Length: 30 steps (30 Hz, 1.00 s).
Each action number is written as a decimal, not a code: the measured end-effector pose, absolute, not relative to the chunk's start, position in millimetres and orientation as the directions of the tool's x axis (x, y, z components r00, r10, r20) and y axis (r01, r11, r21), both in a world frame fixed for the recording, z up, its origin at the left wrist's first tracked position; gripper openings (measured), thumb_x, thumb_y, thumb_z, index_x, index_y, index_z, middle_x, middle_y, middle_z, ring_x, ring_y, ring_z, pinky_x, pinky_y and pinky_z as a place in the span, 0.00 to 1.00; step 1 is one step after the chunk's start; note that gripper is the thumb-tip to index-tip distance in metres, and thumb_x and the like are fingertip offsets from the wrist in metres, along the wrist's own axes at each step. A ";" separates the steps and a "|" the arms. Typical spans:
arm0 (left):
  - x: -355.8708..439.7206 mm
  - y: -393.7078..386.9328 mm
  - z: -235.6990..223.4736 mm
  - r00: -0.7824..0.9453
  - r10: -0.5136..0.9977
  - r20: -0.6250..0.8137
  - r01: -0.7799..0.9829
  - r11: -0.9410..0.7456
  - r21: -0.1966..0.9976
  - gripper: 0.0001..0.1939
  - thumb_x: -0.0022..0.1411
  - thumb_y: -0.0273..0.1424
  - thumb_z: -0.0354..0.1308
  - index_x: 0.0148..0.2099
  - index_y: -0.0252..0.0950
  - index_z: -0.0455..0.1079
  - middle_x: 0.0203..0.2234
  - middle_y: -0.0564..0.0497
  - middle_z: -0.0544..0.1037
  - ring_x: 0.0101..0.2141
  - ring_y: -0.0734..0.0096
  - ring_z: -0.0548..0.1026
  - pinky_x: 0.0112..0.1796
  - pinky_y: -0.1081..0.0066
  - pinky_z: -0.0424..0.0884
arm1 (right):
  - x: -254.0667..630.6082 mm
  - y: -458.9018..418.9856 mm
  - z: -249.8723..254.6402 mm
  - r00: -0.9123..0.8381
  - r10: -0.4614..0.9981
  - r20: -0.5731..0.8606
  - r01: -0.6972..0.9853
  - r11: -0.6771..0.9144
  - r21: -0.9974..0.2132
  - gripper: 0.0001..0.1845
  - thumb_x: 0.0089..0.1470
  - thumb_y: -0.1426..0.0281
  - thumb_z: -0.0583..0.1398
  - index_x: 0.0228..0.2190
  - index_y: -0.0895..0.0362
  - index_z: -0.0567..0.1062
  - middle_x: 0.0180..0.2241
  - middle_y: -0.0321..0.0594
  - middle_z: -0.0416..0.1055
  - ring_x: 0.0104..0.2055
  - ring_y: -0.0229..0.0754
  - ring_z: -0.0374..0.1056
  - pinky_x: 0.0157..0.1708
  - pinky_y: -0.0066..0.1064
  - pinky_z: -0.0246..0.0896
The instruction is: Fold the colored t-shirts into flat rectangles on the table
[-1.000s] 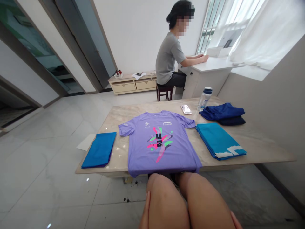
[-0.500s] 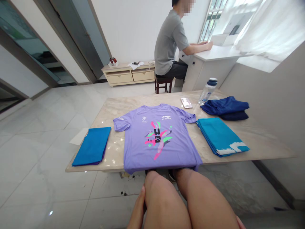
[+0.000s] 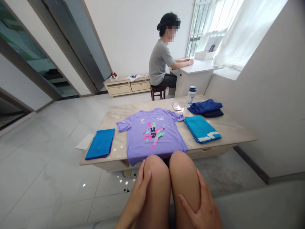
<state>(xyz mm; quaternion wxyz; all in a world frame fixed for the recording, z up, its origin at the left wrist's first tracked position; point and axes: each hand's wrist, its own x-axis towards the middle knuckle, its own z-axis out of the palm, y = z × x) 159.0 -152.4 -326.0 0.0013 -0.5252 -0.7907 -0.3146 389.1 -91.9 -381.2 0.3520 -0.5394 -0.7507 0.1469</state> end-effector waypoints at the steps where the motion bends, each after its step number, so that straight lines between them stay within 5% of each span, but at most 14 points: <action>1: 159.2 -147.3 -327.9 -0.418 0.843 0.339 0.845 0.225 0.484 0.35 0.81 0.38 0.50 0.84 0.45 0.49 0.72 0.44 0.73 0.68 0.58 0.75 0.63 0.58 0.77 | 388.8 -91.5 -378.4 -0.190 0.906 0.377 0.692 0.396 -0.604 0.50 0.69 0.48 0.62 0.79 0.53 0.51 0.73 0.56 0.65 0.69 0.65 0.71 0.62 0.58 0.74; 6: 177.1 -142.3 -331.0 -0.267 0.857 0.441 0.922 0.094 0.376 0.35 0.79 0.34 0.52 0.83 0.40 0.51 0.80 0.37 0.57 0.78 0.47 0.58 0.72 0.44 0.65 | 385.3 -93.3 -369.8 -0.222 0.885 0.410 0.662 0.445 -0.603 0.51 0.71 0.49 0.62 0.80 0.56 0.47 0.76 0.59 0.60 0.75 0.64 0.63 0.68 0.58 0.69; 13: 174.5 -153.2 -334.1 -0.303 0.839 0.453 0.918 0.129 0.375 0.38 0.80 0.35 0.52 0.85 0.44 0.44 0.79 0.39 0.59 0.76 0.47 0.62 0.70 0.45 0.68 | 379.3 -94.8 -366.3 -0.257 0.867 0.427 0.660 0.480 -0.578 0.50 0.72 0.52 0.61 0.80 0.57 0.45 0.76 0.61 0.58 0.76 0.64 0.61 0.68 0.59 0.68; 21: 208.2 -175.5 -332.9 -0.277 0.817 0.506 0.961 0.238 0.143 0.49 0.73 0.29 0.60 0.86 0.40 0.36 0.81 0.30 0.47 0.76 0.33 0.57 0.67 0.38 0.70 | 376.2 -95.8 -372.1 -0.236 0.866 0.441 0.650 0.478 -0.590 0.49 0.73 0.50 0.59 0.80 0.57 0.47 0.76 0.61 0.59 0.75 0.66 0.62 0.67 0.61 0.69; 30: 200.8 -182.7 -330.9 -0.291 0.815 0.501 0.957 0.235 0.172 0.44 0.73 0.29 0.61 0.84 0.41 0.47 0.80 0.33 0.53 0.76 0.41 0.59 0.67 0.44 0.71 | 376.0 -93.5 -377.8 -0.241 0.855 0.459 0.654 0.493 -0.574 0.49 0.73 0.48 0.58 0.80 0.56 0.47 0.76 0.60 0.59 0.74 0.66 0.64 0.66 0.59 0.70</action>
